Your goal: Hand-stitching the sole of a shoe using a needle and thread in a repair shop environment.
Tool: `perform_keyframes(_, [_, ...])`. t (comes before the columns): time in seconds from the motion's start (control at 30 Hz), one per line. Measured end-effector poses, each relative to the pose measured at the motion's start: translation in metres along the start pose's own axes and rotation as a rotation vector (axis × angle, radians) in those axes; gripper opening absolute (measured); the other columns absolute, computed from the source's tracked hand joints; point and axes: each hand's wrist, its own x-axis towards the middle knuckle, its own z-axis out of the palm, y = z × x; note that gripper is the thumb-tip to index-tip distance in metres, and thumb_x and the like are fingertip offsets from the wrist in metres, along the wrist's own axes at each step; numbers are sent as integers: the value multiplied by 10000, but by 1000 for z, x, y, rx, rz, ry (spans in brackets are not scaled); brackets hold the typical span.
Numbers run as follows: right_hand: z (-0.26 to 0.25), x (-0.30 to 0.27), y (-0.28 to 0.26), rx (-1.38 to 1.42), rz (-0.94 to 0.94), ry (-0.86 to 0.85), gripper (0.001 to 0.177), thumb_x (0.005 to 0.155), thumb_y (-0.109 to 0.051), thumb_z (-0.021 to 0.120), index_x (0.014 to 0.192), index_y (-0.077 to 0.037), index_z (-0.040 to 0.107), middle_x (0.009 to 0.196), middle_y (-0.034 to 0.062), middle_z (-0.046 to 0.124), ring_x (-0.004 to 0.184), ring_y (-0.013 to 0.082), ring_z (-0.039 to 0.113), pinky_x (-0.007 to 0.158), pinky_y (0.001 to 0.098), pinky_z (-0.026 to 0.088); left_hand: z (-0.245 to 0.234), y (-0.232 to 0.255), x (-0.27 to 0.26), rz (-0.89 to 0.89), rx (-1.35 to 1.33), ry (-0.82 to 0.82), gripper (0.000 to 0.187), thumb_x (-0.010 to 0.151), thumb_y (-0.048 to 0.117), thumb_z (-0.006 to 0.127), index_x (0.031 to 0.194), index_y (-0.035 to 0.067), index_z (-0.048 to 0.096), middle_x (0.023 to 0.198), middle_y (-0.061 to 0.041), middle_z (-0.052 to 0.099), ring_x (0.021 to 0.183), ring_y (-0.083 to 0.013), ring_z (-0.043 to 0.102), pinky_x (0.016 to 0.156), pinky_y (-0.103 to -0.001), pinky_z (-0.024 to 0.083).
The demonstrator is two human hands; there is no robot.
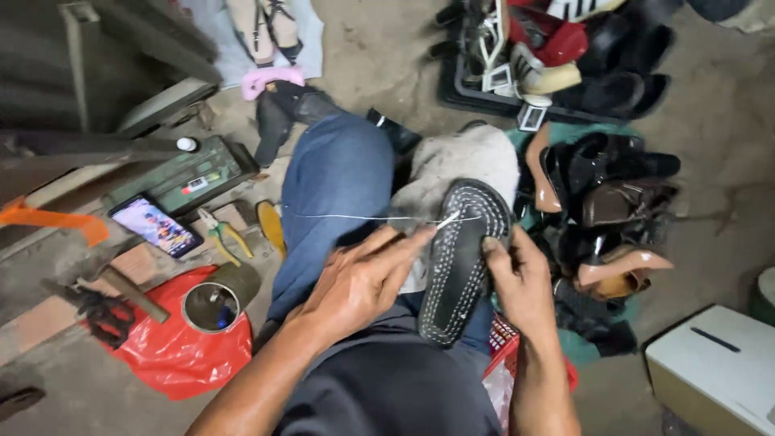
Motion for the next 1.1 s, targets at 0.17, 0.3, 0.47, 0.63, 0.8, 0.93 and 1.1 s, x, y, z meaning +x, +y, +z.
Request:
perform_keyframes(0.17, [-4, -4, -13, -14, 15, -13, 170, 964, -177, 674, 863, -46, 636, 651, 118, 576, 677, 195, 548, 620, 376, 480, 17, 3, 8, 22, 50, -76, 336, 1009, 166, 527, 1281, 209, 721, 887, -52, 668, 694, -327, 695, 569, -428, 572])
perform_keyframes(0.3, [-4, -4, -20, 61, 74, -30, 149, 972, -173, 661, 856, -79, 658, 638, 43, 581, 660, 153, 527, 601, 321, 479, 26, 2, 12, 38, 61, -97, 388, 983, 125, 522, 1309, 221, 709, 926, -66, 690, 633, -345, 690, 550, -461, 570])
perform_keyframes(0.47, [-1, -3, -35, 61, 94, -37, 153, 980, -175, 657, 857, -85, 660, 616, 49, 562, 638, 145, 517, 569, 298, 453, 29, 1, 15, 35, 95, -97, 393, 966, 109, 521, 1292, 208, 717, 940, -76, 692, 595, -349, 680, 529, -466, 565])
perform_keyframes(0.63, [-2, -2, -30, 44, 100, -38, 144, 974, -159, 665, 863, -67, 660, 609, 80, 538, 630, 167, 495, 549, 322, 438, 27, 1, 17, 30, 114, -104, 391, 962, 127, 522, 1289, 217, 717, 896, -72, 658, 573, -353, 677, 525, -461, 571])
perform_keyframes(0.8, [-1, -3, -31, 48, 102, -35, 149, 972, -154, 671, 847, -73, 660, 606, 80, 537, 619, 160, 502, 539, 306, 439, 26, 0, 16, 22, 147, -109, 411, 953, 144, 526, 1309, 243, 705, 889, -65, 644, 589, -357, 682, 516, -468, 570])
perform_keyframes(0.93, [0, -3, -29, 34, 92, -38, 168, 970, -178, 662, 833, -83, 654, 592, 59, 522, 608, 154, 486, 524, 294, 411, 27, 1, 17, 6, 113, -123, 430, 946, 115, 535, 1330, 220, 699, 892, -70, 651, 568, -340, 674, 527, -471, 577])
perform_keyframes(1.1, [1, -6, -49, -83, 19, 4, 167, 948, -192, 719, 843, -71, 670, 581, 127, 583, 581, 192, 550, 526, 343, 453, 20, 1, 20, -61, 138, -231, 460, 936, 144, 525, 1358, 230, 685, 975, -126, 693, 546, -367, 694, 504, -498, 576])
